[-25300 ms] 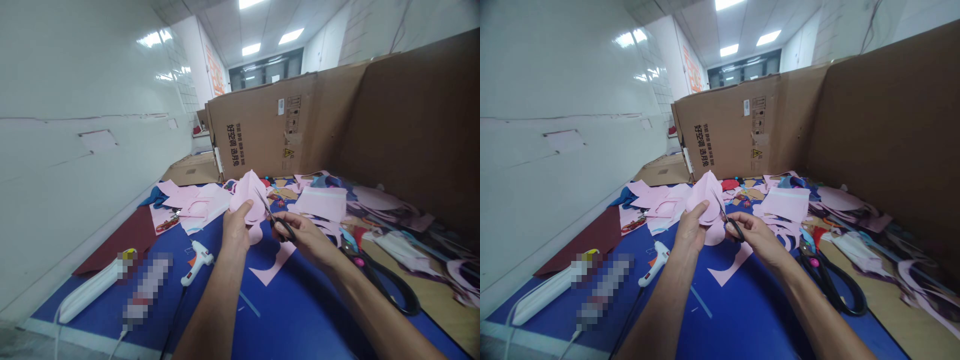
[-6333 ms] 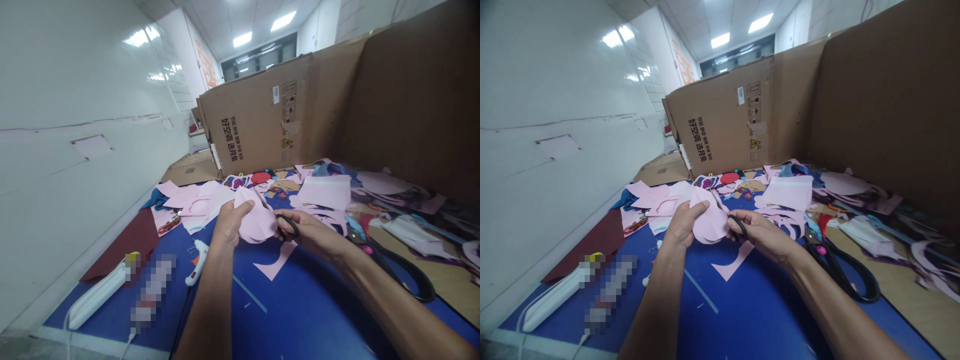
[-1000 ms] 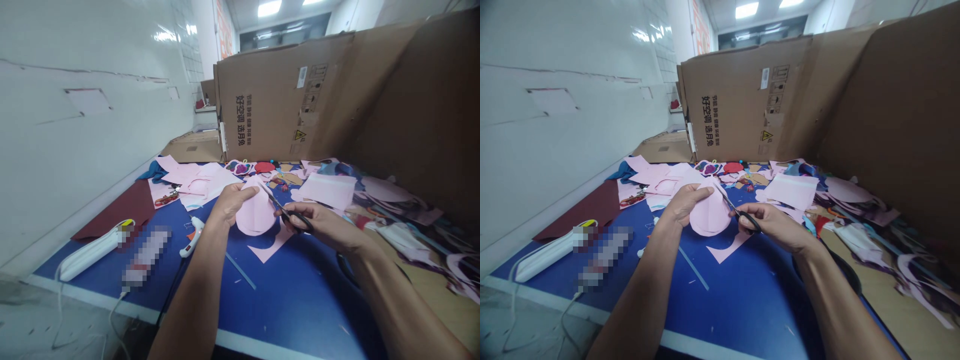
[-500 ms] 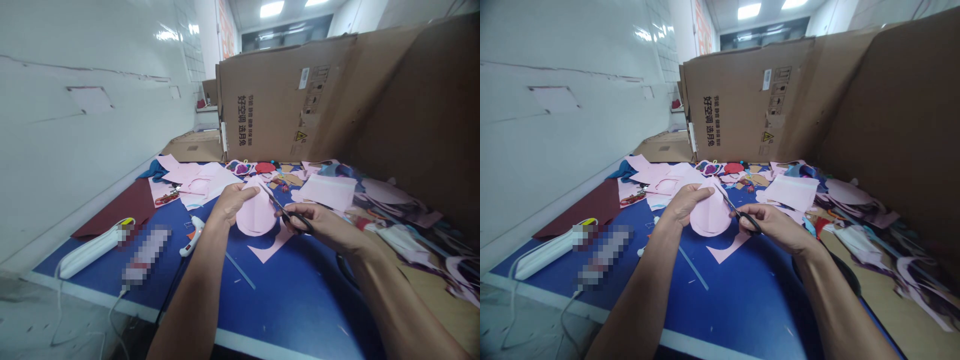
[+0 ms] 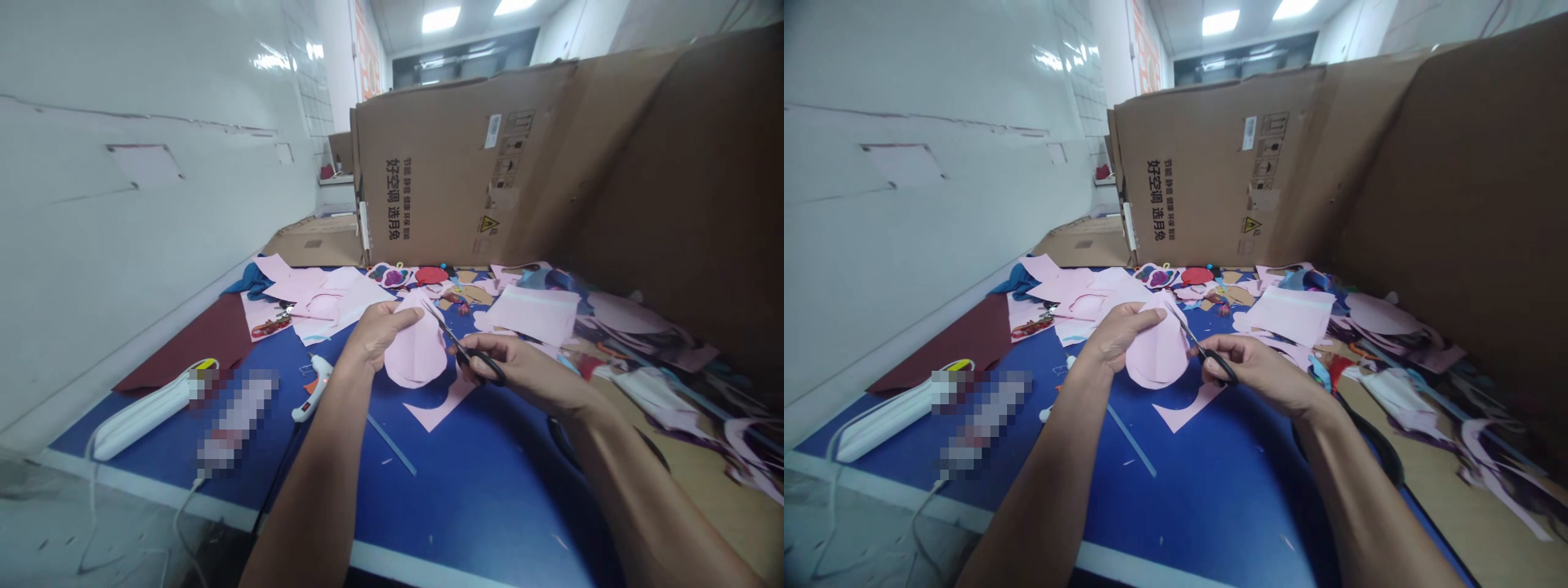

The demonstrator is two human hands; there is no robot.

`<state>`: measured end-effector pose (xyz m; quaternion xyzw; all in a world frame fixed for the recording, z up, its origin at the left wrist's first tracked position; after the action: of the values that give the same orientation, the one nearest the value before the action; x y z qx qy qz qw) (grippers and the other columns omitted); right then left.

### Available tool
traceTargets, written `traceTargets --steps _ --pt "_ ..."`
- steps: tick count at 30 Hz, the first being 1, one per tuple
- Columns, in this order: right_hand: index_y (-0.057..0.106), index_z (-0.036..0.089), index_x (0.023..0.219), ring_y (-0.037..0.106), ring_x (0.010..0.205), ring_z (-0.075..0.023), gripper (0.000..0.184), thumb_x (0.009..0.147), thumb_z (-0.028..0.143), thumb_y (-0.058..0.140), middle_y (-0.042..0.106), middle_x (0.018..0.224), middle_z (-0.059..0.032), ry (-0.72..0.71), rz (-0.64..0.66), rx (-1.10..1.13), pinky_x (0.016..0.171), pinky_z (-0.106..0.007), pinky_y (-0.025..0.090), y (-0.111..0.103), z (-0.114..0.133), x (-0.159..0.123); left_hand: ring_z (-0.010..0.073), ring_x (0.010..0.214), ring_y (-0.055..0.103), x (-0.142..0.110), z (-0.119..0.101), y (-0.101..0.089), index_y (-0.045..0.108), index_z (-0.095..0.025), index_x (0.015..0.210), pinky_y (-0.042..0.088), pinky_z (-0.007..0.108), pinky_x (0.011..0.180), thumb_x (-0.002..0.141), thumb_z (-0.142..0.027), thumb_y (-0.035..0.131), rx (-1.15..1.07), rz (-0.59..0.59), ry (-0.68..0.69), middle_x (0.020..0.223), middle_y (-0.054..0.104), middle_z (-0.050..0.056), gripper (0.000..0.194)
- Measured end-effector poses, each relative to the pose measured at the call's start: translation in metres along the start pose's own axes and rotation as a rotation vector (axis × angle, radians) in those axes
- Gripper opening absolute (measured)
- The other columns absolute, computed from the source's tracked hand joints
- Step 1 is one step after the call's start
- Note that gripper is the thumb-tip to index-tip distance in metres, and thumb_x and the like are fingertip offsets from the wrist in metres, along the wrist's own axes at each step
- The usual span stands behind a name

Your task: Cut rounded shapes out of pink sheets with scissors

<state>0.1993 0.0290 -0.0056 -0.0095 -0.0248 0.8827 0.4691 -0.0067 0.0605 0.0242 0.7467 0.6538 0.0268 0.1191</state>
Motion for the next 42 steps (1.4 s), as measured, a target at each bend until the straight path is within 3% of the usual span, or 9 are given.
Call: traceTargets --steps 29,42 --pt "0.076 0.020 0.102 0.052 0.073 -0.0151 0.041 0.084 0.056 0.083 0.065 0.081 -0.0014 0.005 -0.005 -0.006 0.071 -0.029 0.043 -0.0004 0.0011 0.0000 0.0239 0.063 0.072 0.0021 0.0029 0.0008 0.076 -0.012 0.079 0.058 0.037 0.064 0.074 -0.026 0.080 -0.019 0.061 -0.022 0.077 0.077 0.015 0.015" --pt "0.072 0.019 0.113 0.057 0.075 -0.0173 0.050 0.084 0.058 0.082 0.068 0.085 -0.0033 -0.004 0.047 0.027 0.070 -0.030 0.045 0.0019 -0.0045 0.0010 0.0223 0.063 0.071 0.0032 0.0051 -0.0001 0.074 -0.012 0.077 0.057 0.035 0.065 0.074 -0.027 0.082 -0.006 0.079 -0.001 0.076 0.076 0.014 0.017"
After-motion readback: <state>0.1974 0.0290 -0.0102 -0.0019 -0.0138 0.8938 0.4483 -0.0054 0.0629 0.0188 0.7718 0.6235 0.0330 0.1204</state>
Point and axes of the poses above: each hand's wrist, its own x-axis towards the middle knuckle, its own y-axis out of the palm, z = x × y, the point moved 5 cm from there along x, towards the middle knuckle
